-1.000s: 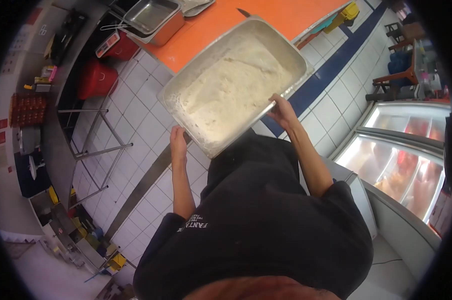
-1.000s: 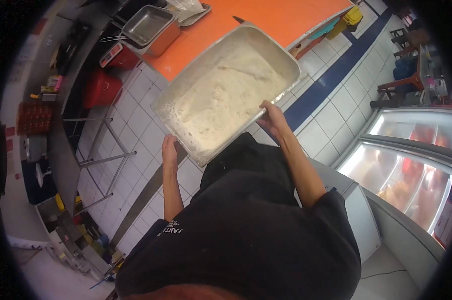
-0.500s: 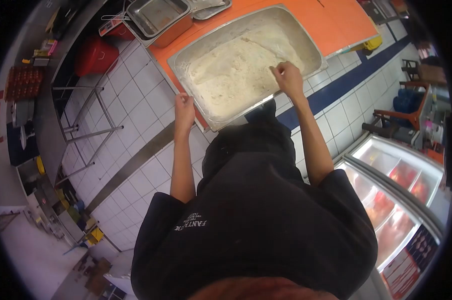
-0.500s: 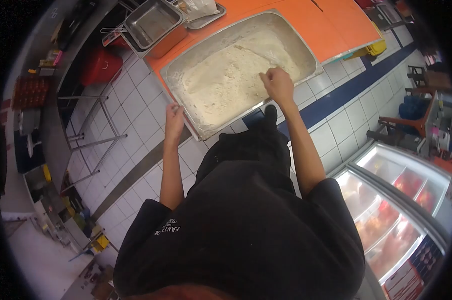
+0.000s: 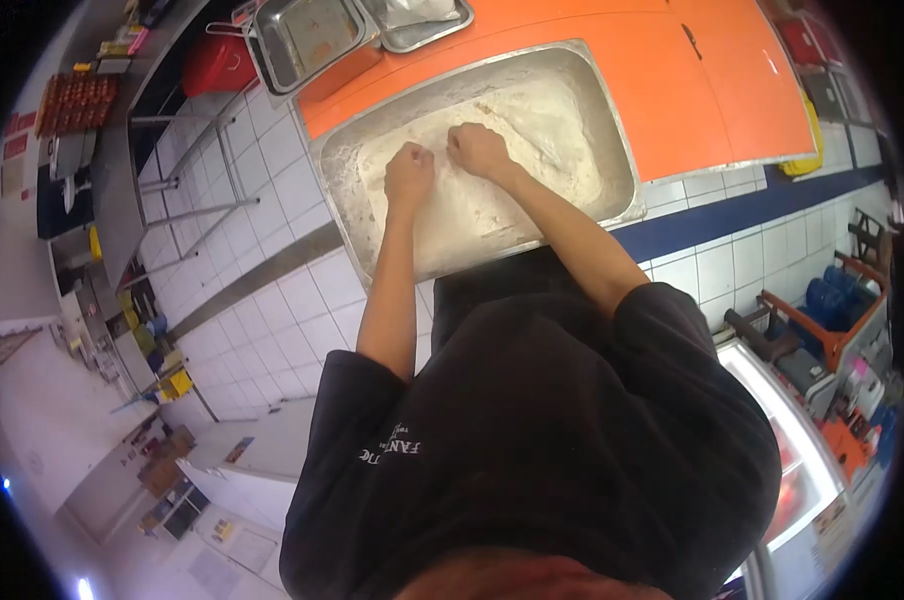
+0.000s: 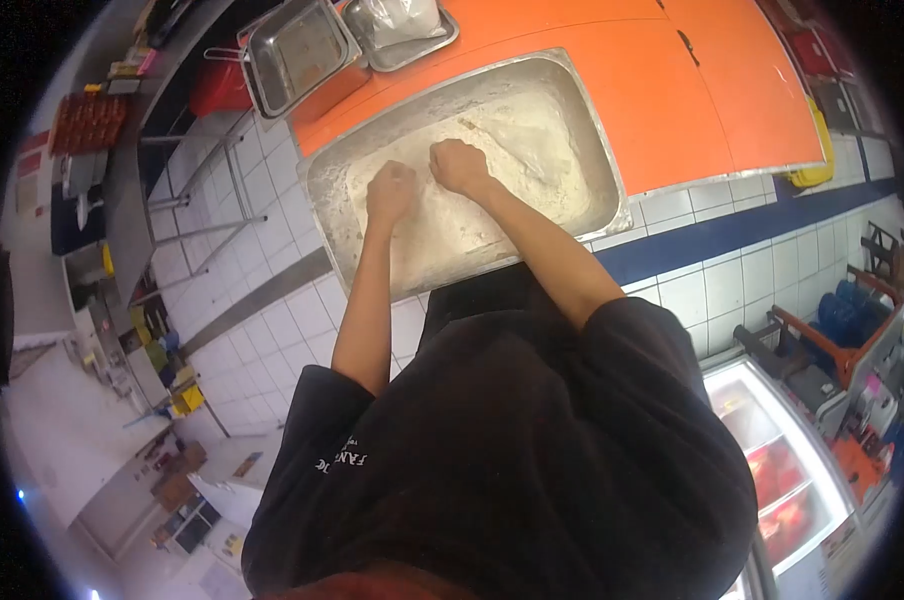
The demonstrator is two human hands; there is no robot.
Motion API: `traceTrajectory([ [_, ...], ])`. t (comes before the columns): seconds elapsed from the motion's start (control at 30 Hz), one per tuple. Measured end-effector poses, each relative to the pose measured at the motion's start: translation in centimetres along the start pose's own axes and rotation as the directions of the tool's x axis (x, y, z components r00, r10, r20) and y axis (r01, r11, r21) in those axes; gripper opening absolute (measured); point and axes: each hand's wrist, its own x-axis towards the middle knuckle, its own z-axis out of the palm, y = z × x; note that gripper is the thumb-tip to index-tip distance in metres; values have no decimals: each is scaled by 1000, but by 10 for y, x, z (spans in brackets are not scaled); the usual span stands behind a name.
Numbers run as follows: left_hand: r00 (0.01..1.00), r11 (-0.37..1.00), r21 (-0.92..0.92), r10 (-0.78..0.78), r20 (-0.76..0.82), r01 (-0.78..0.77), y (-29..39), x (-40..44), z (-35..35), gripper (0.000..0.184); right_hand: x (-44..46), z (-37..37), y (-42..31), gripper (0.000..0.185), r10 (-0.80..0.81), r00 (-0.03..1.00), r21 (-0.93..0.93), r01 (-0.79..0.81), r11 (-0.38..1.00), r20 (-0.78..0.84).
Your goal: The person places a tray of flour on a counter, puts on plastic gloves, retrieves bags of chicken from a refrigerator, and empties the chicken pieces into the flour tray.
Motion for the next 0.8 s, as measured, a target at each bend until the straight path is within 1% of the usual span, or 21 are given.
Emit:
traceTrajectory([
  [0.03, 996, 971, -239, -38, -82, 18, -4, -10, 0, 36, -10, -19, -2, 21, -10, 1000, 106, 13, 994, -28],
  [0.07, 994, 970, -239, -63, -87, 40, -6, -18, 0, 36, -16, -30, -1, 22, -16, 998, 212, 28, 977, -60],
  [0.1, 993, 852, -517, -113, -35, 78, -6, -21, -5, 30, -16, -32, 6, 22, -31, 998, 215, 41, 976, -48],
  [0.13, 991, 656, -747, -136, 22, 107, -3, -24, -8, 26, -16, -34, 20, 23, -64, 992, 318, 95, 943, -106],
  [0.17, 990, 655, -748, -143, 14, 105, 1, -28, -11, 26, -16, -35, 35, 24, -88, 982, 414, 151, 898, -167],
  [0.2, 965, 377, -900, -222, 143, 220, 5, -34, -13, 25, -21, -42, 44, 24, -96, 982, 413, 157, 897, -165],
  [0.23, 926, 56, -950, -249, 285, 307, 8, -37, -12, 25, -26, -51, 54, 24, -83, 988, 522, 139, 841, -130],
  [0.27, 928, 54, -952, -249, 278, 300, 10, -38, -12, 25, -29, -59, 61, 24, -74, 993, 621, 117, 775, -94],
  [0.3, 910, -42, -941, -246, 335, 335, 9, -39, -7, 28, -35, -68, 64, 21, -72, 997, 666, 73, 742, -29],
  [0.33, 890, -137, -920, -235, 390, 366, 10, -38, -6, 31, -40, -76, 59, 21, -79, 996, 663, 80, 744, -32],
  [0.4, 909, -131, -939, -239, 341, 318, 22, -47, -3, 30, -55, -93, 52, 15, 25, 997, 736, -67, 674, 68],
  [0.43, 924, -118, -954, -241, 297, 276, 31, -52, -3, 29, -57, -94, 50, 15, 19, 998, 731, -60, 680, 65],
  [0.5, 948, -101, -968, -201, 248, 232, 46, -64, -6, 28, -67, -88, 43, 17, 103, 988, 783, 29, 621, -118],
  [0.53, 967, -79, -979, -158, 197, 187, 50, -66, -4, 27, -73, -94, 36, 17, 102, 988, 781, 30, 624, -120],
  [0.57, 967, -80, -979, -158, 198, 188, 53, -67, -4, 27, -79, -98, 29, 16, -34, 964, 675, 208, 708, -262],
  [0.6, 976, -22, -983, -122, 181, 180, 55, -68, -3, 28, -83, -102, 24, 16, -184, 907, 534, 377, 756, -379],
  [0.63, 983, 35, -985, -84, 163, 166, 57, -68, -2, 30, -84, -102, 23, 19, -244, 900, 479, 404, 779, -362],
  [0.67, 983, 34, -986, -86, 161, 165, 58, -70, -1, 30, -83, -98, 24, 19, -247, 900, 479, 405, 779, -360],
  [0.73, 997, 168, -983, -24, 71, 74, 67, -72, -3, 23, -76, -88, 27, 25, -212, 913, 404, 350, 845, -348],
  [0.77, 997, 169, -983, -27, 70, 74, 70, -74, -4, 23, -74, -84, 31, 25, -214, 913, 406, 352, 844, -347],
  [0.8, 998, 158, -986, -22, 53, 56, 75, -75, -4, 22, -73, -86, 35, 28, -206, 943, 373, 296, 879, -263],
])
